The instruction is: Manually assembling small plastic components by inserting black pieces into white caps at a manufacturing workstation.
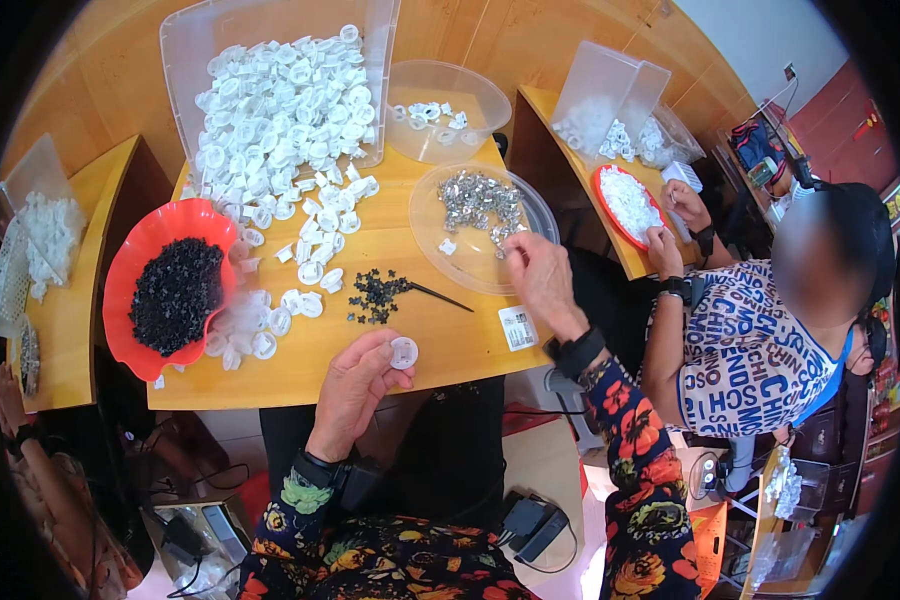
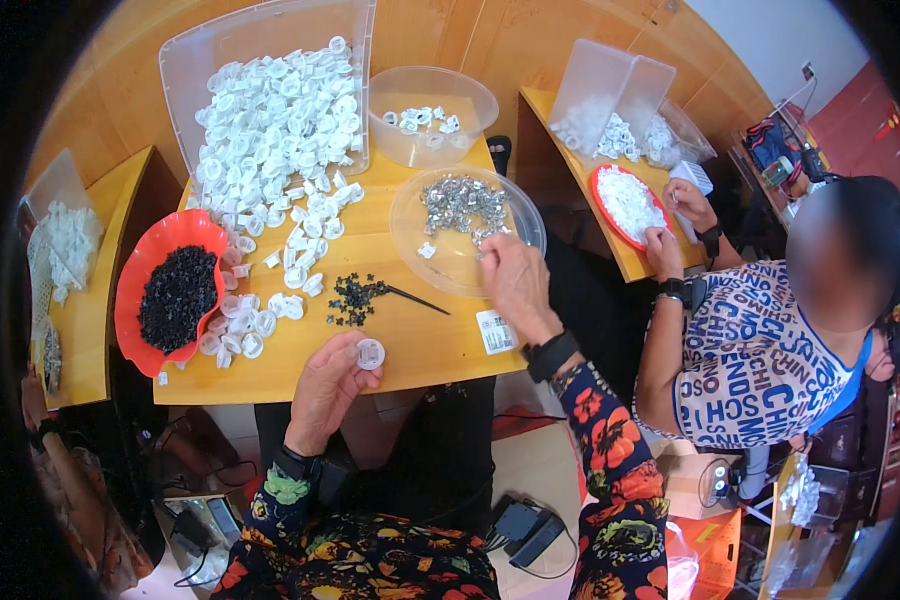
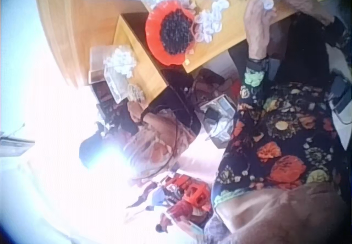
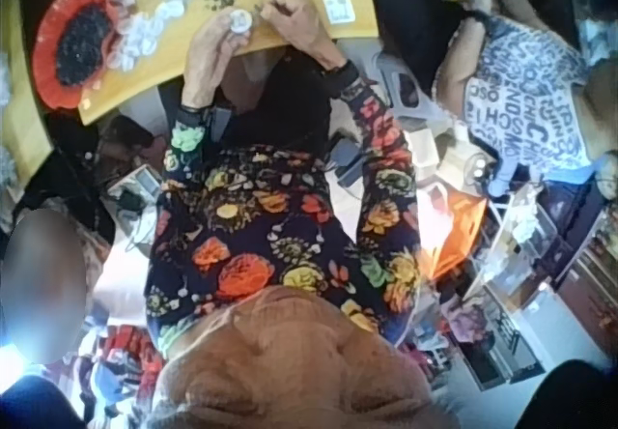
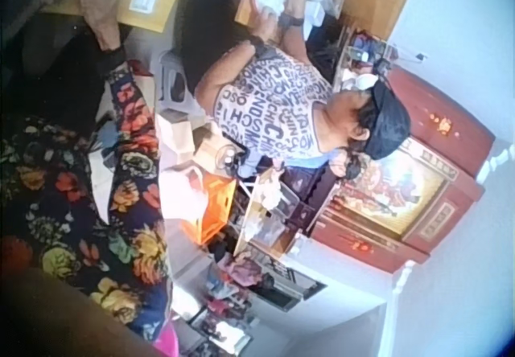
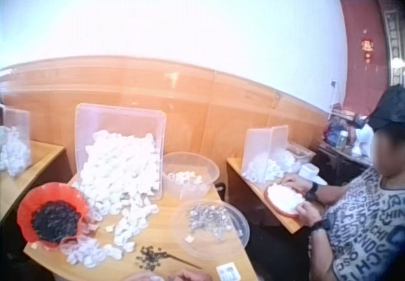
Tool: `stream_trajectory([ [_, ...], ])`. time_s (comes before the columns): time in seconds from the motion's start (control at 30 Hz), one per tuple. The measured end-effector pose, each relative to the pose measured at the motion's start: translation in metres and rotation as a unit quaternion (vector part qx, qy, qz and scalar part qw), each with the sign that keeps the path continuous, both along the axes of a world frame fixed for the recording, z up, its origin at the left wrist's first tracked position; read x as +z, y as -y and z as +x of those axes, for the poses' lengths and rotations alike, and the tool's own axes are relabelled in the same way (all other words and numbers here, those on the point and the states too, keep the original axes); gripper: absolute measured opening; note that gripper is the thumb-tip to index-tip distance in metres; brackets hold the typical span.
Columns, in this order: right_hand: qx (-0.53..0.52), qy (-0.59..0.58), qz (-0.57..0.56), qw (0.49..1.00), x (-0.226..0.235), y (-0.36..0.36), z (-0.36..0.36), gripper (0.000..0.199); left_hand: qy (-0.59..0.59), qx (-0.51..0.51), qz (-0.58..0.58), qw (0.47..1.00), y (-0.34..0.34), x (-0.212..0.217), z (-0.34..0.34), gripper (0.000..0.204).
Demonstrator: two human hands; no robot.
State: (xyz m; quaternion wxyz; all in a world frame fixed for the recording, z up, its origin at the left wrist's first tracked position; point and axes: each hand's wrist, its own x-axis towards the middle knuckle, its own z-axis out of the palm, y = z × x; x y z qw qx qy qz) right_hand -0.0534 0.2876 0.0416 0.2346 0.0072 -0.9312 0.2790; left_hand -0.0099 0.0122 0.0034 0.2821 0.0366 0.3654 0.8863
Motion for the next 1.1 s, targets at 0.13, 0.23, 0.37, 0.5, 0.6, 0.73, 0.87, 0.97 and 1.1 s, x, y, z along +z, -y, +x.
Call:
stream_trajectory([
  [0.13,-0.039,0.051,0.138,0.988,-0.004,-0.024,-0.017,0.012,0.001,-0.003,-0.001,1.0,0.0,-0.002,0.0,0.024],
  [0.23,-0.011,0.083,0.18,0.98,-0.006,-0.022,-0.019,0.012,-0.003,-0.006,0.003,1.0,-0.001,-0.001,-0.001,0.024],
  [0.37,-0.007,0.055,0.005,0.998,0.001,-0.009,-0.02,0.012,-0.001,-0.007,0.005,1.0,-0.001,-0.003,-0.001,0.022],
  [0.5,-0.019,0.057,-0.018,0.998,0.002,-0.016,-0.015,0.012,-0.011,-0.006,-0.021,1.0,-0.002,-0.002,0.0,0.025],
  [0.6,0.015,0.066,-0.003,0.998,0.004,-0.01,-0.014,0.011,-0.011,-0.001,-0.023,1.0,-0.001,-0.002,0.001,0.025],
  [0.73,0.065,0.07,0.094,0.991,0.0,-0.004,-0.019,0.012,-0.015,0.0,-0.023,1.0,-0.002,-0.003,0.001,0.025],
  [0.87,0.089,0.035,0.18,0.979,-0.007,-0.004,-0.025,0.009,0.0,-0.006,0.003,1.0,-0.001,-0.006,0.0,0.024],
  [0.97,0.084,0.059,0.034,0.994,-0.003,-0.003,-0.026,0.012,-0.004,-0.001,0.001,1.0,0.0,-0.005,0.001,0.024],
  [1.1,0.001,0.033,-0.005,0.999,-0.002,-0.013,-0.023,0.009,-0.01,-0.004,-0.002,1.0,0.0,-0.007,0.0,0.024],
])
